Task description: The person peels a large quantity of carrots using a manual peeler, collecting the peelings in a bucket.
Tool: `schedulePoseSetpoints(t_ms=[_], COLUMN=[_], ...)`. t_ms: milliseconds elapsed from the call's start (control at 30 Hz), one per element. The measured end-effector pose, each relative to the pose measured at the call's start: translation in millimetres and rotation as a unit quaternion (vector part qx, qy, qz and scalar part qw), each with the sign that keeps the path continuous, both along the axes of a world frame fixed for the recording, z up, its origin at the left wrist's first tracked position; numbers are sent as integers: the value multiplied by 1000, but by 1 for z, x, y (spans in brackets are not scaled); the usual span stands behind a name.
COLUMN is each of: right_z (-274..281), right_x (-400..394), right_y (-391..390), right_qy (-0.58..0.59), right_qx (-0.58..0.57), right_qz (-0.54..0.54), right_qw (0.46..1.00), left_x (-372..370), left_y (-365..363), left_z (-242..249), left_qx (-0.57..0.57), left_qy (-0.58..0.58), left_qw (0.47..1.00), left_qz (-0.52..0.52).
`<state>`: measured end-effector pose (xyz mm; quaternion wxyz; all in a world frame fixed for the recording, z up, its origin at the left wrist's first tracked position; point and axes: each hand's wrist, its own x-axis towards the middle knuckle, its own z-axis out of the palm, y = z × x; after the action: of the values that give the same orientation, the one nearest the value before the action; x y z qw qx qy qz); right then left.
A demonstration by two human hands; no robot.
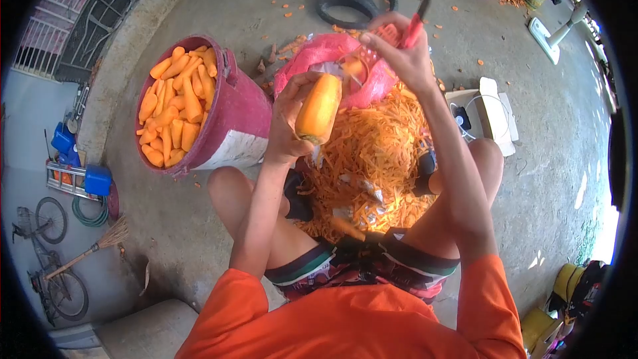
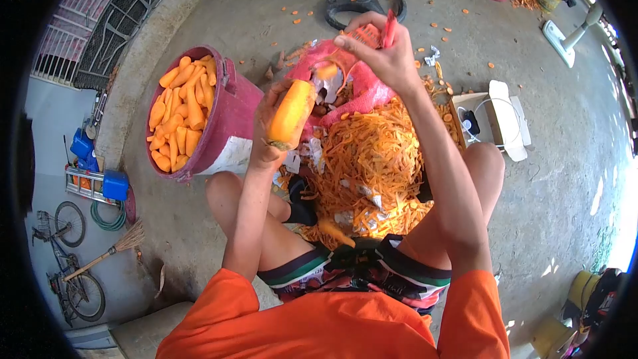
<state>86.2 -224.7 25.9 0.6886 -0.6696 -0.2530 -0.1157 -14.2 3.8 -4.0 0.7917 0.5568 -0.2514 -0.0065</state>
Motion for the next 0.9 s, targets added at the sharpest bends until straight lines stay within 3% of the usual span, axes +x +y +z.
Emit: schedulePoseSetpoints(t_ms=[67,100,133,200,267,333,367,500,600,667,733,767,833,867,900], right_z=[23,19,16,10,6,23,31,16,18,30,16,10,22,22,31], right_x=[-30,-28,-21,-6,4,-24,-36,2,-8,-33,-18,-12,-2,-5,-24], right_y=[13,17,15,2,-4,11,15,0,-1,14,7,0,-9,-6,6], right_qy=[14,-194,-195,5,0,-29,-88,-22,-11,-150,-11,-6,91,87,0], right_qx=[61,-58,-57,-3,-15,60,-18,-33,26,-37,-29,-28,13,14,1], right_qz=[85,30,30,7,-19,73,76,-39,3,48,17,17,-40,-41,18], right_qw=[994,979,979,1000,1000,995,993,998,1000,987,999,999,995,995,1000], left_x=[2,2,2,-3,2,5,5,-2,0,5,1,-1,-2,1,4], left_y=[-5,-7,-6,-1,2,-2,-7,-1,-12,-13,-10,-5,-12,-13,-12], left_z=[3,7,7,6,4,-1,2,6,13,6,3,3,10,14,12], left_qx=[24,4,5,-25,-31,7,-10,6,-34,-31,7,-42,-41,-41,-35], left_qy=[27,30,30,6,-5,24,39,28,52,51,39,32,31,32,41], left_qw=[996,997,997,1000,999,999,998,1000,997,997,997,998,998,996,996], left_qz=[84,72,72,4,-38,28,43,-1,37,41,66,15,43,72,74])
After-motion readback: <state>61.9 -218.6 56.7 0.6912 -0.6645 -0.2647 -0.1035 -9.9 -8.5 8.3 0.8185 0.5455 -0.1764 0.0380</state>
